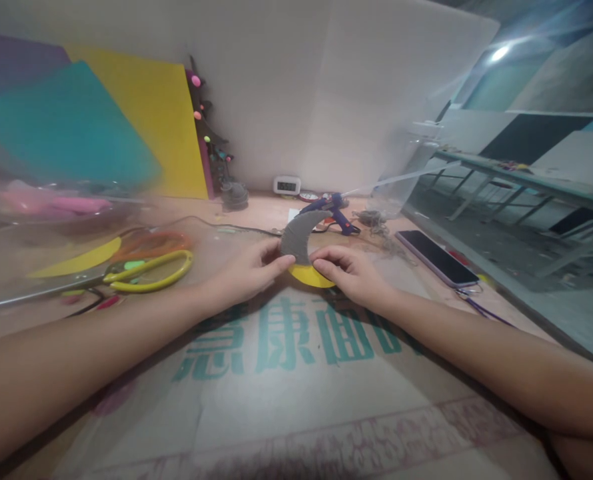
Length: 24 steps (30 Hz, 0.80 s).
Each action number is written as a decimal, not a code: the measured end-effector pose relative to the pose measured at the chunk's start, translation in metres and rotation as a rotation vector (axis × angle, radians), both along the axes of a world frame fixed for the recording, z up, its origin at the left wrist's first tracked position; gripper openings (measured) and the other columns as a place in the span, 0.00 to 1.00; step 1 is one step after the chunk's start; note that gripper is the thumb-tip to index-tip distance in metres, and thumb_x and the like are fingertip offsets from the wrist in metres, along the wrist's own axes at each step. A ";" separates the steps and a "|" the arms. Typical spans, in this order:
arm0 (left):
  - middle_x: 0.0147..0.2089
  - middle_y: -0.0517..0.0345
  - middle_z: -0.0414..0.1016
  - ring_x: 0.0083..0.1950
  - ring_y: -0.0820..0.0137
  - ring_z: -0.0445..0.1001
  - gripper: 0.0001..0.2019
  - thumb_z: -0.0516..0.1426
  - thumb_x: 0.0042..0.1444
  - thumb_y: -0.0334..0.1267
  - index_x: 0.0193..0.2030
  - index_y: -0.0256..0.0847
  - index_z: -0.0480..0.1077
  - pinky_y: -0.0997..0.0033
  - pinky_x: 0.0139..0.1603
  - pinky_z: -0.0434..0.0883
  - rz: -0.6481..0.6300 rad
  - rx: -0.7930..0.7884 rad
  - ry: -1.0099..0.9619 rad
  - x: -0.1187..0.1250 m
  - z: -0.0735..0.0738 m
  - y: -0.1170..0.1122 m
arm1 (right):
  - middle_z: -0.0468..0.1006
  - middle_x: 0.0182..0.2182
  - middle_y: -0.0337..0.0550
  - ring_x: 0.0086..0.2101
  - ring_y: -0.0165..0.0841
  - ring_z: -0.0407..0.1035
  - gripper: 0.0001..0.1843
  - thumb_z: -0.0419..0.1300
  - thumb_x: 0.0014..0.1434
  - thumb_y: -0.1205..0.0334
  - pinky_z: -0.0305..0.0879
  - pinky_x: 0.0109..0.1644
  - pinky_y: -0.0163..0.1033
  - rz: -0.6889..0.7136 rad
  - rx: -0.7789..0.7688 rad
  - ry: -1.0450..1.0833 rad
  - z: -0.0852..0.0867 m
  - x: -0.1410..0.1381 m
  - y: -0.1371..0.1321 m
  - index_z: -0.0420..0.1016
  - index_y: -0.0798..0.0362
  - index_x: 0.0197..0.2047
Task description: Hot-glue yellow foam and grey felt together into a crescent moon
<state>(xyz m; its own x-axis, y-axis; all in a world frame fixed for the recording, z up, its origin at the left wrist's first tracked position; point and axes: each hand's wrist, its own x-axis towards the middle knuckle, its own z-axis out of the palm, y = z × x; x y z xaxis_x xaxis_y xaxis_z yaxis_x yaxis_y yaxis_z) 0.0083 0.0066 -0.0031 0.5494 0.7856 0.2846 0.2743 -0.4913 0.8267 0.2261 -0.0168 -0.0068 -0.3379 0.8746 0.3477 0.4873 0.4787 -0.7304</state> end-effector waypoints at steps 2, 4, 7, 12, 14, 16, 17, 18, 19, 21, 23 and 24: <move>0.47 0.52 0.80 0.48 0.61 0.75 0.17 0.53 0.61 0.46 0.47 0.37 0.74 0.66 0.49 0.71 0.002 -0.002 0.005 0.000 0.001 -0.001 | 0.81 0.34 0.41 0.32 0.31 0.72 0.11 0.58 0.60 0.56 0.67 0.37 0.36 -0.005 -0.011 -0.001 0.001 -0.001 -0.001 0.78 0.53 0.38; 0.47 0.53 0.80 0.48 0.61 0.75 0.17 0.53 0.61 0.46 0.46 0.37 0.75 0.64 0.49 0.71 0.003 -0.001 0.009 0.000 0.002 -0.002 | 0.80 0.33 0.41 0.31 0.31 0.71 0.11 0.60 0.59 0.55 0.66 0.36 0.36 -0.014 -0.011 -0.015 0.002 -0.001 -0.002 0.79 0.53 0.38; 0.47 0.52 0.80 0.47 0.61 0.75 0.17 0.53 0.60 0.46 0.46 0.37 0.75 0.64 0.49 0.71 0.008 0.001 0.013 0.000 0.002 -0.002 | 0.79 0.30 0.39 0.29 0.30 0.69 0.10 0.60 0.59 0.56 0.65 0.34 0.35 -0.030 0.007 -0.040 0.002 -0.001 -0.001 0.79 0.53 0.35; 0.46 0.51 0.79 0.47 0.61 0.75 0.17 0.53 0.60 0.46 0.46 0.35 0.74 0.65 0.49 0.70 0.017 -0.019 -0.001 0.001 0.002 -0.001 | 0.79 0.30 0.39 0.29 0.29 0.70 0.10 0.59 0.60 0.57 0.64 0.34 0.34 -0.054 0.016 -0.017 0.001 0.000 0.000 0.78 0.53 0.35; 0.43 0.52 0.79 0.47 0.61 0.75 0.16 0.53 0.60 0.45 0.45 0.35 0.74 0.66 0.48 0.70 0.011 -0.036 -0.014 0.001 0.004 -0.001 | 0.79 0.30 0.39 0.29 0.29 0.70 0.10 0.59 0.60 0.57 0.64 0.34 0.34 -0.065 0.030 0.009 0.001 0.000 0.000 0.77 0.53 0.34; 0.38 0.53 0.78 0.45 0.61 0.75 0.15 0.54 0.59 0.45 0.42 0.36 0.74 0.66 0.47 0.71 0.014 -0.048 -0.022 0.002 0.005 -0.002 | 0.78 0.28 0.38 0.28 0.28 0.68 0.10 0.59 0.61 0.56 0.63 0.33 0.34 -0.086 0.048 0.034 0.000 0.001 0.001 0.76 0.53 0.33; 0.36 0.54 0.77 0.45 0.62 0.74 0.14 0.54 0.59 0.45 0.41 0.36 0.74 0.67 0.46 0.71 0.015 -0.050 -0.028 0.003 0.006 -0.002 | 0.77 0.28 0.38 0.28 0.28 0.68 0.11 0.59 0.61 0.56 0.63 0.32 0.34 -0.095 0.053 0.044 -0.001 0.001 0.001 0.76 0.53 0.33; 0.35 0.55 0.77 0.44 0.62 0.74 0.14 0.54 0.59 0.46 0.40 0.36 0.73 0.67 0.45 0.71 0.015 -0.051 -0.036 0.003 0.006 -0.002 | 0.76 0.27 0.37 0.27 0.28 0.67 0.11 0.58 0.61 0.56 0.62 0.32 0.33 -0.102 0.057 0.051 -0.001 0.001 0.001 0.75 0.53 0.33; 0.34 0.55 0.77 0.43 0.62 0.74 0.14 0.55 0.59 0.46 0.40 0.37 0.73 0.68 0.44 0.71 0.015 -0.056 -0.045 0.003 0.005 -0.002 | 0.76 0.27 0.37 0.27 0.28 0.67 0.11 0.59 0.61 0.56 0.62 0.32 0.33 -0.105 0.060 0.052 -0.001 0.001 0.001 0.75 0.53 0.33; 0.32 0.56 0.76 0.42 0.63 0.74 0.15 0.55 0.58 0.47 0.40 0.37 0.73 0.68 0.42 0.71 0.016 -0.078 -0.058 0.003 0.004 -0.001 | 0.75 0.26 0.37 0.27 0.28 0.66 0.11 0.59 0.61 0.56 0.61 0.31 0.33 -0.098 0.063 0.037 -0.001 0.001 0.002 0.74 0.53 0.32; 0.29 0.58 0.74 0.40 0.63 0.74 0.14 0.55 0.58 0.48 0.39 0.38 0.73 0.69 0.40 0.70 0.022 -0.108 -0.066 0.002 0.003 0.000 | 0.74 0.25 0.37 0.26 0.28 0.65 0.11 0.58 0.61 0.56 0.60 0.30 0.33 -0.090 0.069 0.016 0.001 0.000 0.001 0.73 0.53 0.30; 0.27 0.59 0.73 0.39 0.63 0.74 0.14 0.55 0.59 0.48 0.38 0.39 0.72 0.69 0.38 0.70 0.033 -0.119 -0.075 0.002 0.002 0.000 | 0.73 0.24 0.36 0.26 0.28 0.65 0.11 0.58 0.61 0.57 0.60 0.30 0.34 -0.094 0.083 0.008 0.002 -0.001 0.000 0.72 0.53 0.29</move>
<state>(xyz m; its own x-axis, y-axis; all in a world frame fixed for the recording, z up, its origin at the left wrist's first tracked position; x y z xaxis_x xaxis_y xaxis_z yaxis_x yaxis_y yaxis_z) 0.0105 0.0069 -0.0007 0.5030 0.8337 0.2278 0.2244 -0.3805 0.8971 0.2253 -0.0165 -0.0049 -0.2524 0.8704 0.4228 0.5275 0.4901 -0.6939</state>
